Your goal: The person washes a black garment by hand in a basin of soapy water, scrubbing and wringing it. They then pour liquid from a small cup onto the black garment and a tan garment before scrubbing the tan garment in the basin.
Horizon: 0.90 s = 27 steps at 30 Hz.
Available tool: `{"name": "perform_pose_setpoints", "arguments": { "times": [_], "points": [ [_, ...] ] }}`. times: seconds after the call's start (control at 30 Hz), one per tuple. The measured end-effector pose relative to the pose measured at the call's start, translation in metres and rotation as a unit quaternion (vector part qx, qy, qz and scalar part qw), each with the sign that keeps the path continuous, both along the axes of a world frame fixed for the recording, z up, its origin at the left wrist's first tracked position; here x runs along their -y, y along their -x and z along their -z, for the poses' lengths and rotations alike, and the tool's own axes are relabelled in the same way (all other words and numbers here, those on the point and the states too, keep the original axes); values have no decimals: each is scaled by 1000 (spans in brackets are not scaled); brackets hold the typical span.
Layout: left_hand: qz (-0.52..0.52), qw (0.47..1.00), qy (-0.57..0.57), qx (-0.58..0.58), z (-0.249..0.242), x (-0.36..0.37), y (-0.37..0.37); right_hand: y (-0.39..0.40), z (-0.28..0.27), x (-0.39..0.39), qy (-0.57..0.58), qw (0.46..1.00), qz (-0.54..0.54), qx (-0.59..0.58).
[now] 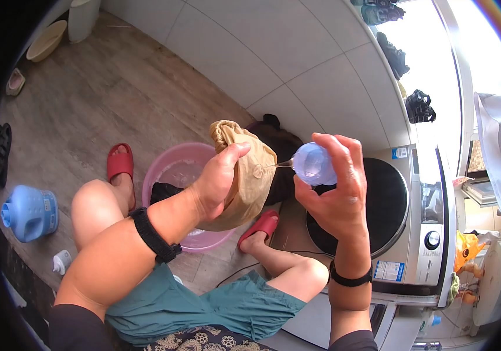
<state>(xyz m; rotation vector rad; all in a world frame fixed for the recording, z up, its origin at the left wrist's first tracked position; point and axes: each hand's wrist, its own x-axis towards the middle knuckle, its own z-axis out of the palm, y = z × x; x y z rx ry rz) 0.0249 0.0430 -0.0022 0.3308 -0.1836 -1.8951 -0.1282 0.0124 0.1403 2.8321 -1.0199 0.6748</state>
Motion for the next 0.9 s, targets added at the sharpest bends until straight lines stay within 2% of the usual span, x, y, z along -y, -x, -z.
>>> {"name": "perform_pose_setpoints", "arguments": {
  "times": [0.17,0.3,0.33,0.4,0.53,0.6,0.67,0.73,0.8,0.9],
  "points": [
    [1,1000,-14,-11,-6,0,-1,12,-11,-8,20,1000,-1,12],
    [-8,1000,-1,-9,-4,2,0,20,2,-11,-62,997,-4,40],
    [-10,1000,3,-7,-4,3,0,21,7,-12,-112,991,23,65],
    [-14,1000,2,-8,-7,3,-1,29,24,-7,-242,956,92,141],
    [-24,1000,-3,-1,-5,5,-6,54,56,13,-439,843,114,289],
    [-38,999,-4,-7,-4,5,-5,76,81,28,-458,817,144,321],
    [-50,999,-15,-10,-4,5,-7,99,116,48,-440,836,188,268],
    [-59,998,-31,-9,-3,6,-10,124,163,63,-450,817,247,261],
    [-74,997,-22,3,-2,6,-20,149,219,74,-452,801,343,190],
    [-98,995,0,27,-7,9,-25,176,296,75,-521,692,468,174]
  ]
}}
